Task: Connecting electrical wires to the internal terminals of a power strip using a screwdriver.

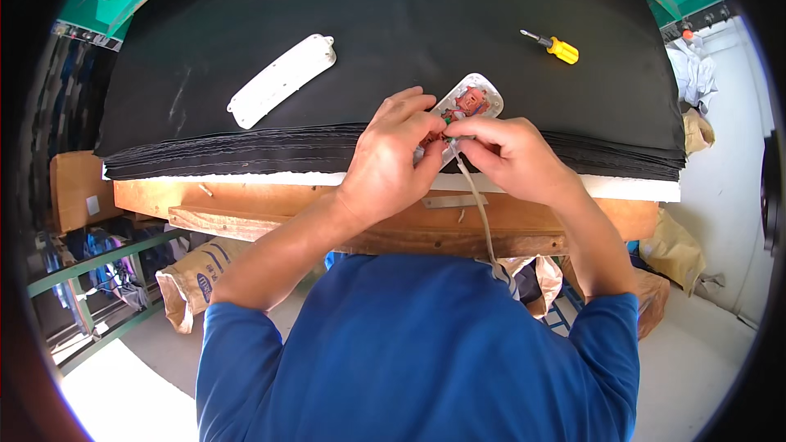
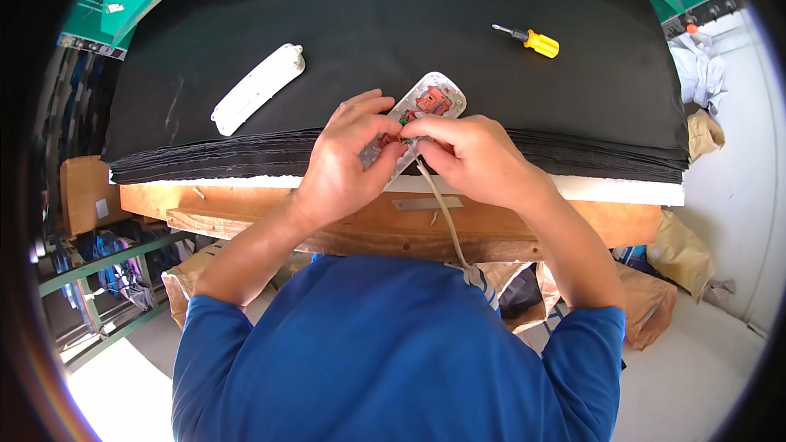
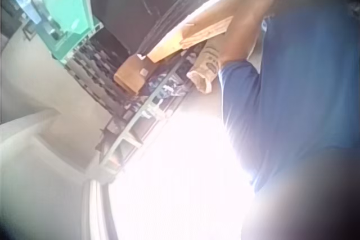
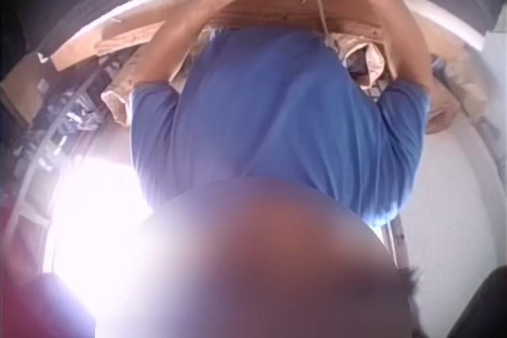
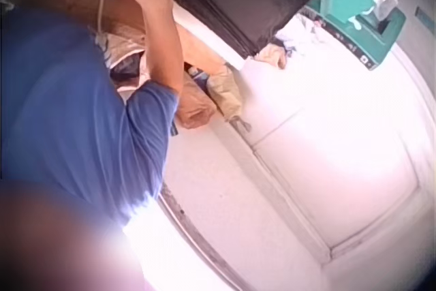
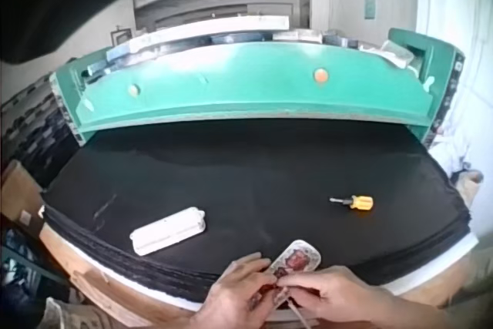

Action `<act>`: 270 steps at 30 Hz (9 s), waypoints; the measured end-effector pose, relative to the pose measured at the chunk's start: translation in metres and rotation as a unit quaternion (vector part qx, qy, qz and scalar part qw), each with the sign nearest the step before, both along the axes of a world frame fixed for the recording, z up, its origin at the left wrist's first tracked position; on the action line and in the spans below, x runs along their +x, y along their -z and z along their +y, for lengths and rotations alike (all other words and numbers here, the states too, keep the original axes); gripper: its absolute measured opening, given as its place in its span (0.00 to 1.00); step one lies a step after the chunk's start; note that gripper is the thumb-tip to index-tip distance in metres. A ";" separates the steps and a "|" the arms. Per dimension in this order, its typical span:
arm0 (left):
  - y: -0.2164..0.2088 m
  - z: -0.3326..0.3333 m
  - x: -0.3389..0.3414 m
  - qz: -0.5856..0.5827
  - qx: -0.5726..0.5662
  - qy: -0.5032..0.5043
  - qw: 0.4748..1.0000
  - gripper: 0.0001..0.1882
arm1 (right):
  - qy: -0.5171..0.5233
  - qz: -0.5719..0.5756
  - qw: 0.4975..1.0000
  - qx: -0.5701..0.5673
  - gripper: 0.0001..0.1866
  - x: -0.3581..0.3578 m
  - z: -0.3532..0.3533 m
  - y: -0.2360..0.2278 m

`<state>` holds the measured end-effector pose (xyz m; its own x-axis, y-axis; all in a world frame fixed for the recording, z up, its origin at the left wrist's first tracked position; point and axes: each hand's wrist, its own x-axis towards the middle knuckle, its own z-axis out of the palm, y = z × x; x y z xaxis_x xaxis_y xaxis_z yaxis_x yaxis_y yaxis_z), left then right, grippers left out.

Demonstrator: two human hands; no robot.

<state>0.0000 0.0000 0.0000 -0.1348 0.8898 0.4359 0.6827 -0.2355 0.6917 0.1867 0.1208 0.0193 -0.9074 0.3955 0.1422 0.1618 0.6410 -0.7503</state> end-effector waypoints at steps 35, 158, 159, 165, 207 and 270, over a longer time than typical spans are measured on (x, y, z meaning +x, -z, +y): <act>-0.007 0.002 0.018 0.014 -0.159 -0.012 0.987 0.15 | 0.251 0.140 0.833 -0.473 0.07 0.016 -0.067 0.026; -0.004 -0.001 0.009 -0.023 -0.093 0.009 0.995 0.14 | 0.259 0.143 0.824 -0.482 0.07 0.001 -0.100 0.012; -0.004 -0.002 0.008 -0.027 -0.089 0.013 0.996 0.13 | 0.281 0.152 0.842 -0.435 0.08 0.004 -0.099 0.011; 0.000 -0.001 0.010 -0.037 -0.077 0.009 0.996 0.12 | 0.264 0.098 0.955 -0.095 0.12 0.004 -0.062 0.018; 0.000 0.004 0.017 -0.044 -0.039 -0.041 0.997 0.05 | 0.324 0.182 0.916 -0.148 0.06 -0.015 -0.062 0.035; 0.000 0.002 0.013 0.032 -0.010 -0.023 0.999 0.09 | 0.287 0.039 0.835 -0.469 0.11 -0.001 -0.060 0.002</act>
<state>0.0127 0.0021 -0.0001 -0.1479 0.8922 0.4268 0.7354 -0.1893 0.6506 0.1862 0.0605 0.0175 -0.5329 0.7323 -0.4241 0.1682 -0.3995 -0.9012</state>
